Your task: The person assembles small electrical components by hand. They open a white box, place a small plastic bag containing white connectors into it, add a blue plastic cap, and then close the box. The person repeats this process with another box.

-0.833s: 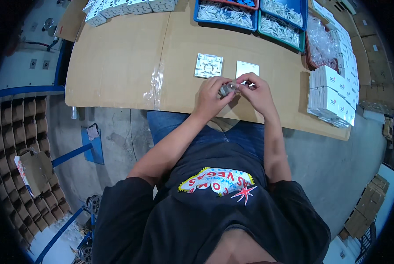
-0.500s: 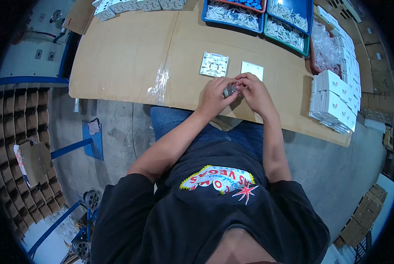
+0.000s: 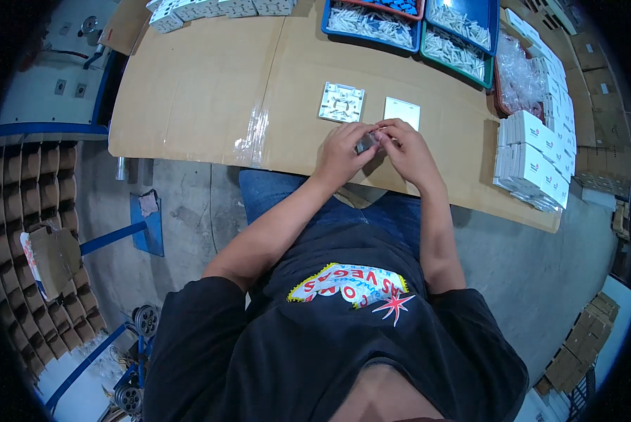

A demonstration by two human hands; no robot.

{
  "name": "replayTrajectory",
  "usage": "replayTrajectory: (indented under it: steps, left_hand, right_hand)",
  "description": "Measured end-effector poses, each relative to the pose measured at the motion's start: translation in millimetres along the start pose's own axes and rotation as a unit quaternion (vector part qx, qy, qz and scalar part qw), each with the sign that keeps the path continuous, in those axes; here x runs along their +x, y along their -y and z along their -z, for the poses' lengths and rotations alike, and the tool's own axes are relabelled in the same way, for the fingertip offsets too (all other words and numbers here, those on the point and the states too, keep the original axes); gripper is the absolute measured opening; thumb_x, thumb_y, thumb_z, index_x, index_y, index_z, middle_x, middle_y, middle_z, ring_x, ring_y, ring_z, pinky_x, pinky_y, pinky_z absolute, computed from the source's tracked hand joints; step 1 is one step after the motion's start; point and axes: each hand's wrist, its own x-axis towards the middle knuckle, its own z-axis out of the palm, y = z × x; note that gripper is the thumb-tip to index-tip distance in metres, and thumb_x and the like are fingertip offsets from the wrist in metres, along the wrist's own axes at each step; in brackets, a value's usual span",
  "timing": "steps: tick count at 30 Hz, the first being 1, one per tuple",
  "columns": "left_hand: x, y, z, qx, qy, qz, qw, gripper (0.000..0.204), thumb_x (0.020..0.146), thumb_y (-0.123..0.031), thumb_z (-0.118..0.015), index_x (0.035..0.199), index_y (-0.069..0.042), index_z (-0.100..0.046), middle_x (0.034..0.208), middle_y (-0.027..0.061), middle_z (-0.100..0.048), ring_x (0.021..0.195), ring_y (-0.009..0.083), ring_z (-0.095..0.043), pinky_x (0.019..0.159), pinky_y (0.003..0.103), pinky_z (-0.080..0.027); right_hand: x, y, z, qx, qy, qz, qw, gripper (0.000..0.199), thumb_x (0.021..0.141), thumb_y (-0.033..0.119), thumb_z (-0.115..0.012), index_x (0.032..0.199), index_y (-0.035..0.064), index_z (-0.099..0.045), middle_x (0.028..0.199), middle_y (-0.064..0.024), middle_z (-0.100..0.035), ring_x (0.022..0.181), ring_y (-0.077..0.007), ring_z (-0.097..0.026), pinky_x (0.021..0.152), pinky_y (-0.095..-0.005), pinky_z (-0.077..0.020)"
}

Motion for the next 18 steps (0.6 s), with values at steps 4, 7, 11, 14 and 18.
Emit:
replayTrajectory:
  steps: [4,7,11,14,18]
  left_hand:
    - [0.1,0.0,0.7,-0.004,0.010,0.000,1.000,0.035,0.083,-0.019,-0.078,0.115,-0.007,-0.070,0.106,0.0092,-0.071,0.102,0.0304,-0.067,0.086,0.042,-0.053]
    - [0.0,-0.4,1.2,0.000,0.018,0.002,1.000,0.036,0.083,-0.018,-0.078,0.116,-0.007,-0.069,0.108,0.0091,-0.070,0.103,0.0305,-0.066,0.086,0.043,-0.052]
    - [-0.7,3.1,0.7,-0.005,0.018,-0.007,1.000,0.038,0.083,-0.018,-0.078,0.117,-0.006,-0.068,0.109,0.0091,-0.070,0.103,0.0307,-0.066,0.087,0.043,-0.052]
    - [-0.1,0.3,1.2,-0.004,0.007,-0.002,1.000,0.039,0.081,-0.017,-0.079,0.118,-0.007,-0.068,0.109,0.0089,-0.070,0.103,0.0307,-0.065,0.087,0.043,-0.051]
    - [0.7,0.3,0.9,-0.006,-0.001,-0.011,1.000,0.040,0.081,-0.017,-0.079,0.118,-0.007,-0.068,0.108,0.0084,-0.070,0.102,0.0300,-0.066,0.085,0.042,-0.051]
  right_hand:
    - [0.5,-3.3,0.8,-0.044,0.016,0.024,0.999,0.033,0.105,0.027,-0.057,0.107,-0.0002,-0.075,0.125,-0.0158,-0.067,0.114,-0.0337,-0.062,0.097,-0.0408,-0.0504]
    - [0.7,0.8,-1.2,-0.058,0.031,0.015,0.998,0.038,0.106,0.032,-0.054,0.106,0.0005,-0.076,0.129,-0.0166,-0.065,0.118,-0.0347,-0.060,0.099,-0.0417,-0.0493]
    - [2.7,-3.3,-4.4,-0.089,0.033,0.038,0.995,0.040,0.107,0.032,-0.053,0.108,-0.0011,-0.076,0.134,-0.0177,-0.063,0.121,-0.0350,-0.058,0.103,-0.0414,-0.0476]
    - [2.8,-3.2,-6.6,-0.059,0.036,0.030,0.997,0.040,0.107,0.031,-0.053,0.111,-0.0031,-0.074,0.138,-0.0187,-0.061,0.124,-0.0350,-0.056,0.107,-0.0411,-0.0452]
    - [2.4,-9.8,-12.4,-0.011,0.030,0.025,0.999,0.039,0.107,0.029,-0.053,0.116,-0.0034,-0.073,0.145,-0.0191,-0.057,0.131,-0.0355,-0.051,0.112,-0.0413,-0.0407]
